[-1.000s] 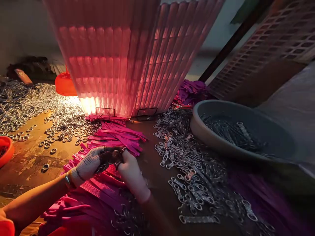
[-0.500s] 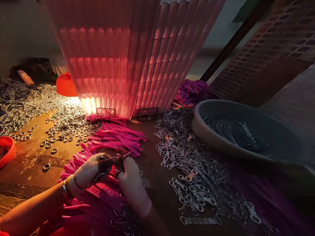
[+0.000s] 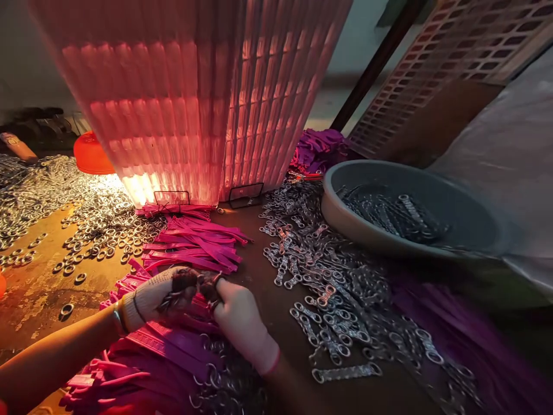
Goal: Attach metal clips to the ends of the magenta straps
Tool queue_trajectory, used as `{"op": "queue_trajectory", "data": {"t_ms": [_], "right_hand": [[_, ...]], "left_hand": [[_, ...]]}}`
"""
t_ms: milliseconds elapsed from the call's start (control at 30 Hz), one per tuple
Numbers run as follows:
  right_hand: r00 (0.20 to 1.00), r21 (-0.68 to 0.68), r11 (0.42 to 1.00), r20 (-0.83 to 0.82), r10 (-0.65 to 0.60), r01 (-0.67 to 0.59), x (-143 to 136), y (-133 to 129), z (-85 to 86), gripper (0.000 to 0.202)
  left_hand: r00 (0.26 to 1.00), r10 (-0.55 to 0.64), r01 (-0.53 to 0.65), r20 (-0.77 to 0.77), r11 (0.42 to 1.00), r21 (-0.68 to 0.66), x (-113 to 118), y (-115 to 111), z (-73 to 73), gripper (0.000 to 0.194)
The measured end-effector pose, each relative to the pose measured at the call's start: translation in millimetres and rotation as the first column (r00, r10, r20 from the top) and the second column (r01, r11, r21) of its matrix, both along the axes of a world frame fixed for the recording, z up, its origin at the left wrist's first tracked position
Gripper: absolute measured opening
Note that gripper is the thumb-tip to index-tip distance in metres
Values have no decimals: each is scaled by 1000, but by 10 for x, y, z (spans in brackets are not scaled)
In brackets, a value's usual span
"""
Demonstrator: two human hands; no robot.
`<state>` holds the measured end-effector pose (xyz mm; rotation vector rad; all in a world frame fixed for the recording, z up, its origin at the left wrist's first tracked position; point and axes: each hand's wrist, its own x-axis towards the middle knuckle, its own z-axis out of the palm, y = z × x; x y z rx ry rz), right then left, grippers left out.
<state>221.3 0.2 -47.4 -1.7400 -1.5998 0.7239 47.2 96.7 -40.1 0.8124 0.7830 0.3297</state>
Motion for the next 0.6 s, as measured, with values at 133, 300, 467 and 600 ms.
{"op": "queue_trajectory", "data": {"t_ms": [133, 300, 467, 600], "right_hand": [[974, 97, 973, 55, -218, 212, 350, 130, -328, 36], [924, 47, 999, 381, -19, 1, 478, 342, -493, 28], [969, 9, 996, 230, -87, 87, 433, 446, -452, 30], [975, 118, 985, -197, -99, 124, 353, 318, -257, 22]], "left_hand": [[988, 104, -60, 118, 944, -325, 49, 326, -43, 35], [984, 139, -83, 109, 908, -410, 181, 553, -108, 36], [992, 100, -68, 74, 937, -343, 340, 508, -198, 20], [991, 132, -127, 37, 986, -107, 342, 426, -65, 13]]}}
